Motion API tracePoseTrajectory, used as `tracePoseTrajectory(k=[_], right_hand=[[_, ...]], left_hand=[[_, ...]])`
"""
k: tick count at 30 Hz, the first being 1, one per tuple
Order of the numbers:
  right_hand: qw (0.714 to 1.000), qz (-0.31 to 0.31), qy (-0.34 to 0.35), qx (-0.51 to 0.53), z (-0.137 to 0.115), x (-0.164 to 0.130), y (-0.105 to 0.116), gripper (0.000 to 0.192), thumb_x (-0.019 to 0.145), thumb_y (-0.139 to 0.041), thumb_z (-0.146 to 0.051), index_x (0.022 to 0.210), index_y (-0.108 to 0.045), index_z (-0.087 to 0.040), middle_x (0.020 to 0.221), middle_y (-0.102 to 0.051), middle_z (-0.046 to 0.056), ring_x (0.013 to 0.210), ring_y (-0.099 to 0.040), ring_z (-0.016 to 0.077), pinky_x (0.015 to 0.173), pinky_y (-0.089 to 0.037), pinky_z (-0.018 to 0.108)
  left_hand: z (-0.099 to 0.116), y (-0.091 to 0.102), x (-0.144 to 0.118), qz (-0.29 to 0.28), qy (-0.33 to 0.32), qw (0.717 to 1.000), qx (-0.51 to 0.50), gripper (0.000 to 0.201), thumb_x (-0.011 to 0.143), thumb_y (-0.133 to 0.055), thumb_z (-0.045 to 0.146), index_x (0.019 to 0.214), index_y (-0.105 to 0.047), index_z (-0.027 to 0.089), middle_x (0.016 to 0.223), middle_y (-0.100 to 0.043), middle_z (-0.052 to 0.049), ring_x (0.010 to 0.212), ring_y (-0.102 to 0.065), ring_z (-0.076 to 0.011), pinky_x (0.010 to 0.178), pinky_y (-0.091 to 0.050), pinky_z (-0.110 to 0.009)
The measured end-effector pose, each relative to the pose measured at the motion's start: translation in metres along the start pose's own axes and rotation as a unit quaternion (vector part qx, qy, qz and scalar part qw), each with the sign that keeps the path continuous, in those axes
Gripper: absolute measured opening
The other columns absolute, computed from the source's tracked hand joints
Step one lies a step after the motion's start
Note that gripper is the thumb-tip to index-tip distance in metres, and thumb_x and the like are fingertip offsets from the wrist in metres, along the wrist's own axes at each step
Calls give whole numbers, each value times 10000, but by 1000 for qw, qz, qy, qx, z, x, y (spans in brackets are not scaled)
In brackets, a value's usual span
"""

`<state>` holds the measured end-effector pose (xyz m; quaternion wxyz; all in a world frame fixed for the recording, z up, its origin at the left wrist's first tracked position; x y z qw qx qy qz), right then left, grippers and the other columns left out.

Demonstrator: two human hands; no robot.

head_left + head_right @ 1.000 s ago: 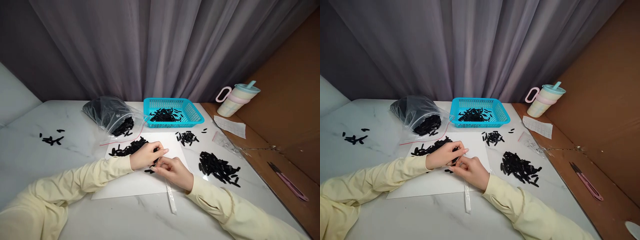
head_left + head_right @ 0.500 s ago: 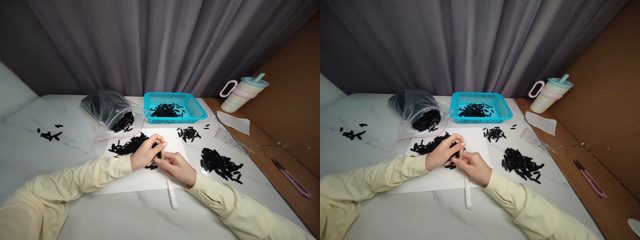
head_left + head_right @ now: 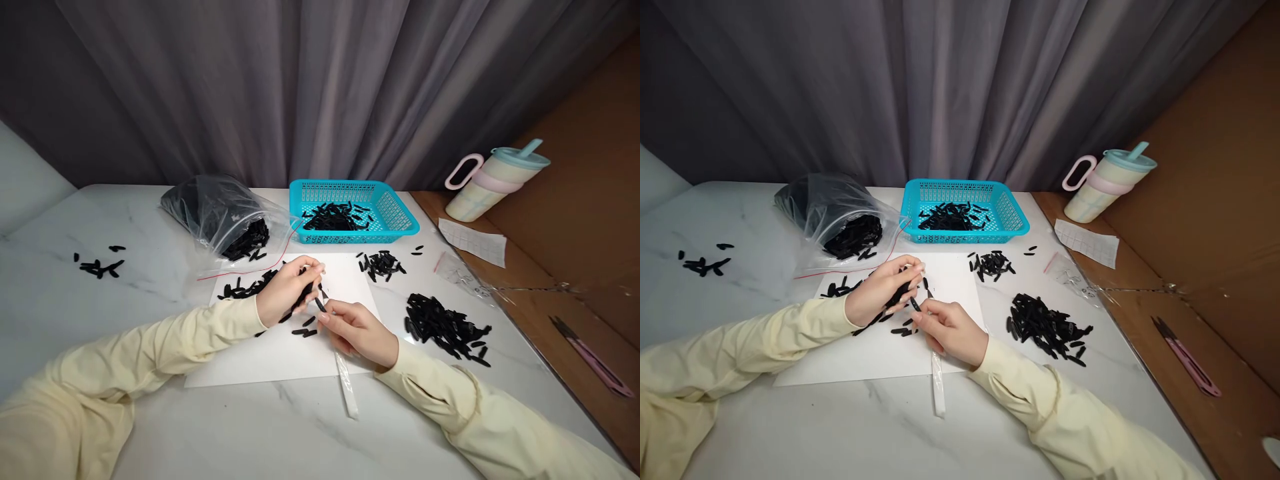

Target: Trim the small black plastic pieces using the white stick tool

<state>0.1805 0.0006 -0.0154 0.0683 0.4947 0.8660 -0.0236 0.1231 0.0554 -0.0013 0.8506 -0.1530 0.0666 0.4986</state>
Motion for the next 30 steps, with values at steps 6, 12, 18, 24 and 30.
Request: tracePoseTrajectory(k=[6,12,18,24,30], right_hand=[[1000,-8,-3,22,0,-1,1,365,844,-486,-497,728,-514,-152,355,-351,-107,295,-252,39,322,-181,172],[998,-21,-4,52,6,-1,2,365,861,-462,-481,759,-530,-138,369,-386,-97,291,-249,39,315,-192,168],[997,-16,1,76,5,0,3,369,868,-445,-483,757,-523,-140,383,-406,-89,292,-258,41,310,-196,167],[995,-2,8,98,2,0,4,367,876,-426,-484,736,-500,-153,391,-402,-89,300,-263,40,308,-191,162],[996,-5,9,91,2,-1,5,364,873,-438,-490,767,-512,-151,400,-422,-87,295,-273,40,305,-210,160]], left_hand=[[2,-3,-6,-118,81,985,95,241,845,-498,388,757,-471,165,551,-293,83,355,-223,-18,250,-149,-101],[14,-3,-19,-165,43,956,240,304,824,-505,452,817,-552,152,511,-304,81,376,-241,-31,315,-169,-134],[28,-8,-23,-167,-66,916,360,245,847,-468,354,854,-602,150,491,-378,64,439,-319,-62,409,-268,-154],[30,-4,-22,-142,-96,902,397,245,852,-457,346,836,-603,150,504,-397,56,461,-330,-68,435,-282,-157],[22,-4,-22,-156,-36,933,321,216,851,-464,337,808,-554,146,490,-379,68,431,-294,-55,408,-254,-161]])
Point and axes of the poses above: each hand's wrist, its own x-axis towards the middle knuckle, its own y-axis out of the back of the hand, z = x × y, the point moved 9 cm from there along x, towards the middle knuckle
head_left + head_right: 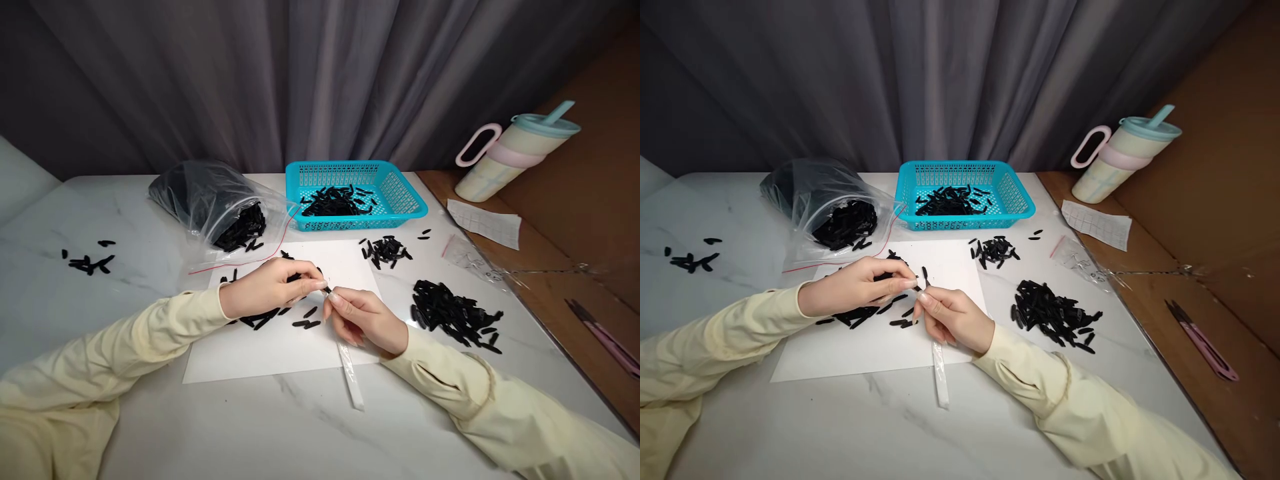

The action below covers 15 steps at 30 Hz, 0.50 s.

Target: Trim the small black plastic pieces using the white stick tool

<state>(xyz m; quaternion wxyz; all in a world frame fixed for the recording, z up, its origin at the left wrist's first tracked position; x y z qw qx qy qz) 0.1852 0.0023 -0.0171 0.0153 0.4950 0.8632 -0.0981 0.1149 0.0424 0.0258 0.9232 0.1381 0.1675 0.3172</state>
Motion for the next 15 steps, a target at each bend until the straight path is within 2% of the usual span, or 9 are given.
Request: tracePoseTrajectory(k=[9,15], right_hand=[[996,12,24,-80,-4,-1,2,390,874,-431,-501,794,-549,-138,396,-405,-86,298,-277,45,326,-236,179],[990,59,50,-114,-8,0,7,361,816,-535,-500,668,-466,-179,397,-344,-99,341,-278,48,365,-220,195]], left_hand=[[-7,-5,-3,-6,68,988,-140,176,831,-520,326,842,-557,154,471,-352,78,352,-247,-27,298,-167,-131],[-15,-16,-3,-32,110,965,-236,235,791,-586,384,771,-528,157,521,-378,71,338,-236,-8,274,-128,-111]])
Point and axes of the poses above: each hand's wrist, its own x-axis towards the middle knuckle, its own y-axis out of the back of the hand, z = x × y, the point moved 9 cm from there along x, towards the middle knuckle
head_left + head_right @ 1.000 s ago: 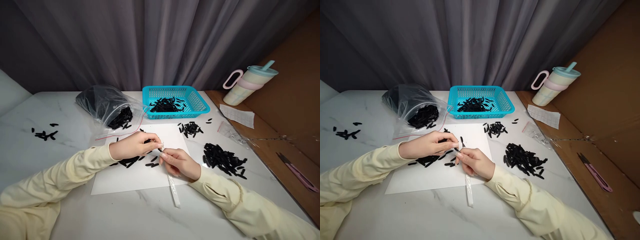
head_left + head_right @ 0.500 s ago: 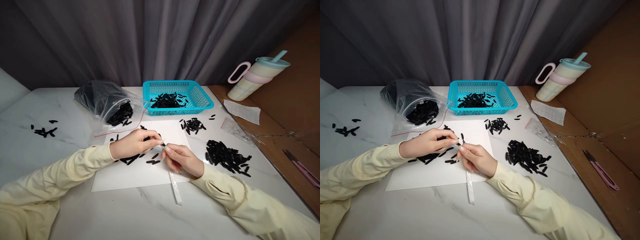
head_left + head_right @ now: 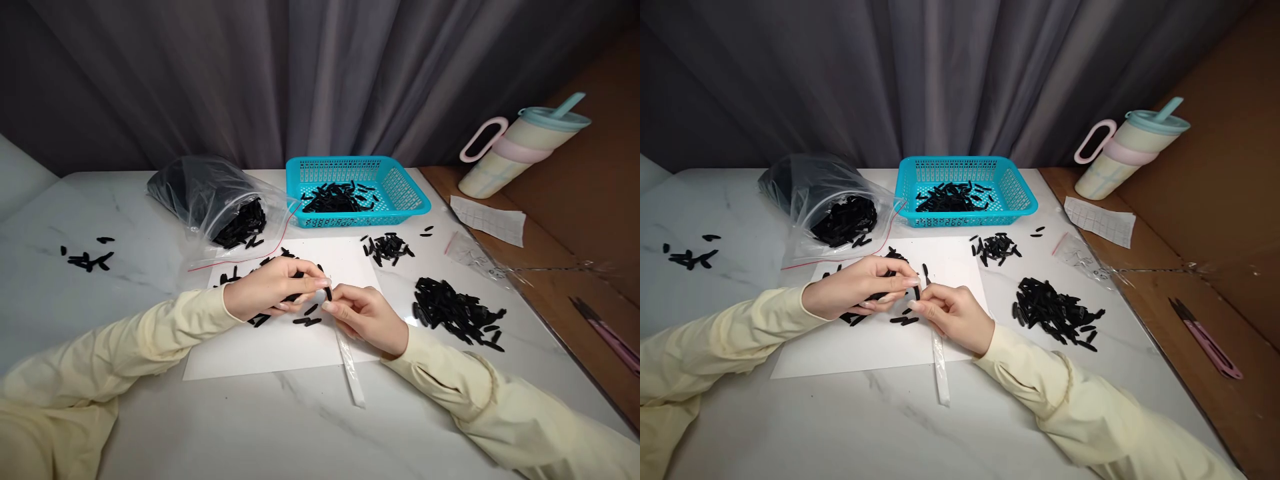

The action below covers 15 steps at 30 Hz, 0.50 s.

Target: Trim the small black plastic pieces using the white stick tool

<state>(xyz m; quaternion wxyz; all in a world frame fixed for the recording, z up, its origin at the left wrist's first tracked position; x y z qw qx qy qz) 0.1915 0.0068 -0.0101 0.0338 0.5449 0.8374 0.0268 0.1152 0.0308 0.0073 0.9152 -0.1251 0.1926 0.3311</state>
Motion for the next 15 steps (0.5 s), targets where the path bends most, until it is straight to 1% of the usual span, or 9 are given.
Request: tracePoseTrajectory(k=[2,4,6,8,10,13,15], right_hand=[[999,28,10,-17,-1,-1,4,343,790,-576,-491,693,-457,-185,426,-319,-104,370,-276,51,383,-222,197],[997,55,28,-47,-4,-2,8,300,783,-603,-452,770,-461,-188,452,-319,-109,402,-272,58,404,-232,197],[993,79,46,-74,-7,-5,11,286,787,-617,-405,881,-445,-196,479,-359,-108,426,-295,68,426,-258,198],[989,96,65,-94,-11,-8,13,341,796,-616,-377,1005,-410,-203,531,-427,-94,442,-342,76,441,-289,200],[983,107,88,-124,-15,-11,13,373,814,-600,-364,1077,-390,-205,573,-467,-78,444,-367,77,439,-303,199],[967,118,131,-185,-22,-16,10,292,849,-559,-348,1056,-427,-192,583,-506,-57,430,-381,72,421,-308,197],[957,126,153,-214,-25,-19,8,230,873,-527,-338,1027,-450,-186,591,-552,-33,445,-441,81,421,-335,200]], left_hand=[[-4,-3,1,-13,10,1000,-20,271,780,-599,406,727,-510,156,532,-378,68,340,-245,-5,272,-125,-106],[-6,-6,2,-25,13,999,-36,289,775,-604,419,710,-506,155,535,-369,68,342,-247,-4,270,-125,-105],[-8,-8,3,-30,11,998,-44,292,772,-608,421,708,-507,154,531,-360,70,345,-247,-5,270,-127,-107],[-8,-9,3,-25,7,999,-46,296,768,-611,423,711,-508,152,523,-352,72,348,-252,-7,272,-126,-108],[-9,-10,3,-18,7,999,-46,305,762,-615,428,703,-502,150,515,-349,73,348,-255,-8,272,-130,-109],[-12,-14,2,-20,16,998,-48,313,749,-628,428,702,-502,145,520,-363,73,349,-254,-8,269,-144,-109],[-13,-16,2,-27,24,998,-50,307,749,-630,427,733,-529,137,525,-366,72,350,-249,-7,266,-144,-109]])
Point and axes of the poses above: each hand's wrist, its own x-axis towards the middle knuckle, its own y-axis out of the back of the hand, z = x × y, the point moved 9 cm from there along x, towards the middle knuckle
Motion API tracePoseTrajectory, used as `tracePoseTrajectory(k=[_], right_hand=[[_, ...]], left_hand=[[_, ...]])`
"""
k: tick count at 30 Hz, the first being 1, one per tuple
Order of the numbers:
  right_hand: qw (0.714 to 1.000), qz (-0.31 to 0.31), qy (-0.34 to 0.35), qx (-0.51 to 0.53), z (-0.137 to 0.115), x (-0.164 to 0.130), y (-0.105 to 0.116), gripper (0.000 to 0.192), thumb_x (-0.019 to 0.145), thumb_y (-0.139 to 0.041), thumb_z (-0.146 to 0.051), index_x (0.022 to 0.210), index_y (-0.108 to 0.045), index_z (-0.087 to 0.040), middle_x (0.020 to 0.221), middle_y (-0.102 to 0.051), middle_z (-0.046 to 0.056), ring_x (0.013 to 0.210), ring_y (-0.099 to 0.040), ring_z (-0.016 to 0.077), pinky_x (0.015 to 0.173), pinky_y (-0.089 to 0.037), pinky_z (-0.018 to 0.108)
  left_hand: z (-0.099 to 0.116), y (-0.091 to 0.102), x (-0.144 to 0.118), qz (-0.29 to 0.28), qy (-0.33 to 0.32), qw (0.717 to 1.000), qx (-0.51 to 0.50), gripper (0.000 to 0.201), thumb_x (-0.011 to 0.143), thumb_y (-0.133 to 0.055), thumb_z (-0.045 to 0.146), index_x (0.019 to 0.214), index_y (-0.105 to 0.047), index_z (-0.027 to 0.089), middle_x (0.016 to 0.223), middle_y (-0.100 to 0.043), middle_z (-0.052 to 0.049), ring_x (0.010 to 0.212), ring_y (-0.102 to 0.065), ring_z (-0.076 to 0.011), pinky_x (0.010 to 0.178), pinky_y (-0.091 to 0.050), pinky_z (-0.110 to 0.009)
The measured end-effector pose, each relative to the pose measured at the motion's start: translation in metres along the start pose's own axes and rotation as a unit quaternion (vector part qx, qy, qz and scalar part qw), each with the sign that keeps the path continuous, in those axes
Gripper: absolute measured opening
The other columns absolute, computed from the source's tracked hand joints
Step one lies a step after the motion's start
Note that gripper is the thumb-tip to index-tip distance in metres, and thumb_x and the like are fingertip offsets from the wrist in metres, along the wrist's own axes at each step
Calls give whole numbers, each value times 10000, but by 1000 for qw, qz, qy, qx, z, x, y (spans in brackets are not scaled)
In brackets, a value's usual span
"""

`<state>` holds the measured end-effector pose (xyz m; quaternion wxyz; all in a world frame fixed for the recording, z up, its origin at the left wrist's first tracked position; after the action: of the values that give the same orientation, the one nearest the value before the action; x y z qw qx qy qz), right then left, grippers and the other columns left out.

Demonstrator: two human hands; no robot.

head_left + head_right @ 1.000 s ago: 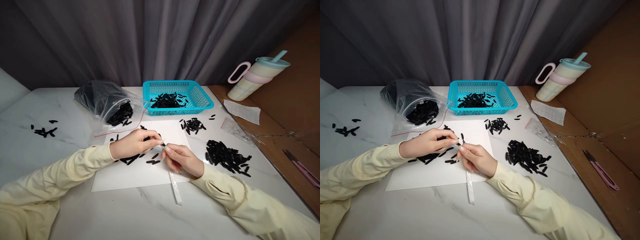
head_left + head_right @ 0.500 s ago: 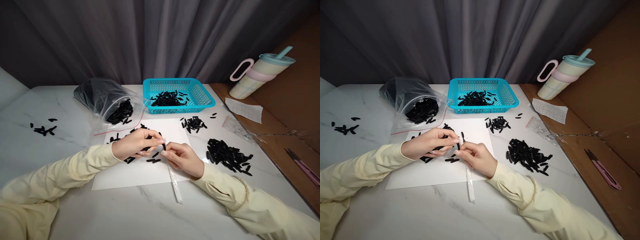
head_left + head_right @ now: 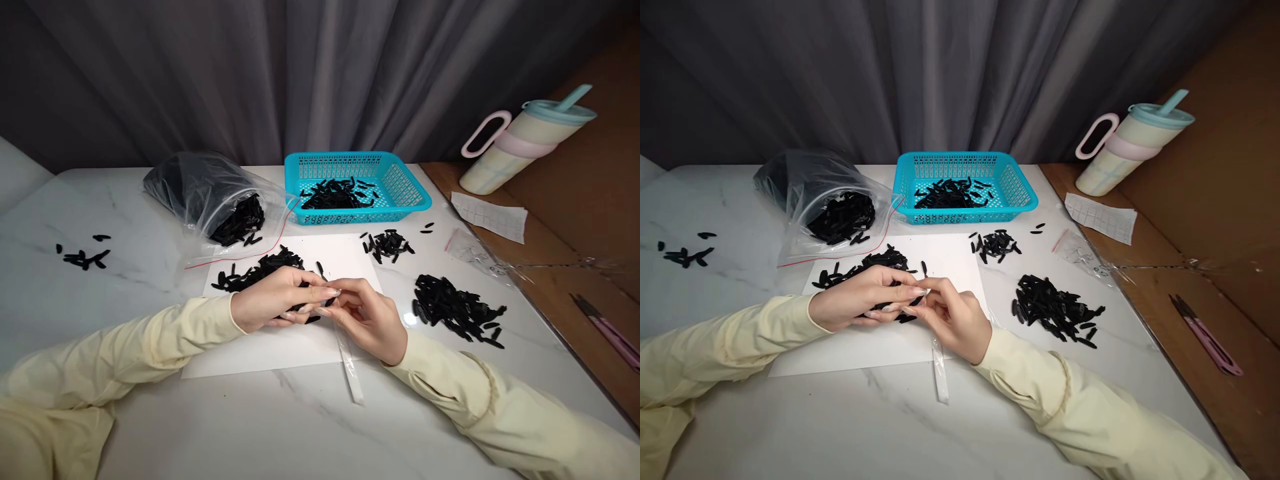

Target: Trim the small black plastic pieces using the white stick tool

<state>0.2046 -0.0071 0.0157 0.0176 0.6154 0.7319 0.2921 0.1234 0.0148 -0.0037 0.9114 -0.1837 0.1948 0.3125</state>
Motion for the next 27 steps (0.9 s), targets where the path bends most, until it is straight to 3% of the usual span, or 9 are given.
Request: tracePoseTrajectory(k=[4,7,11,22,27], right_hand=[[998,37,46,-24,-10,-4,5,176,886,-522,-305,1012,-468,-194,712,-658,23,523,-572,106,461,-428,207],[992,69,88,-50,-20,-7,9,148,877,-548,-290,981,-485,-205,727,-678,26,480,-559,100,457,-449,212],[989,89,78,-85,-20,-9,12,147,870,-553,-327,946,-507,-210,643,-656,12,426,-516,103,414,-433,225],[973,141,127,-131,-31,-10,21,144,869,-557,-336,871,-496,-206,533,-600,-32,372,-437,75,378,-378,199],[987,109,89,-76,-21,-4,17,219,845,-583,-374,905,-464,-200,614,-624,-25,397,-451,67,369,-351,181]], left_hand=[[0,-3,-1,-20,10,1000,-9,251,778,-610,376,804,-583,128,492,-343,82,347,-207,-8,268,-127,-112],[2,-5,-3,-51,18,999,1,208,786,-608,339,812,-611,132,444,-322,90,334,-186,-10,273,-127,-121],[4,-7,-6,-84,23,996,31,211,781,-617,337,826,-642,133,406,-291,93,318,-186,-13,274,-131,-130],[-1,-3,-5,-83,52,995,15,232,751,-651,264,930,-641,116,391,-306,100,321,-182,-16,276,-143,-128],[11,4,-10,-15,39,994,98,252,762,-631,308,944,-628,135,408,-314,103,351,-200,-24,318,-157,-137]])
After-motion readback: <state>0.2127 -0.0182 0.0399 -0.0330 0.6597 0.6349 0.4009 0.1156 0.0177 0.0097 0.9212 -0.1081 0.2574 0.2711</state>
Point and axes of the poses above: each hand's wrist, its own x-axis towards the middle knuckle, its own y-axis out of the back of the hand, z = x × y, the point moved 9 cm from there along x, towards the middle knuckle
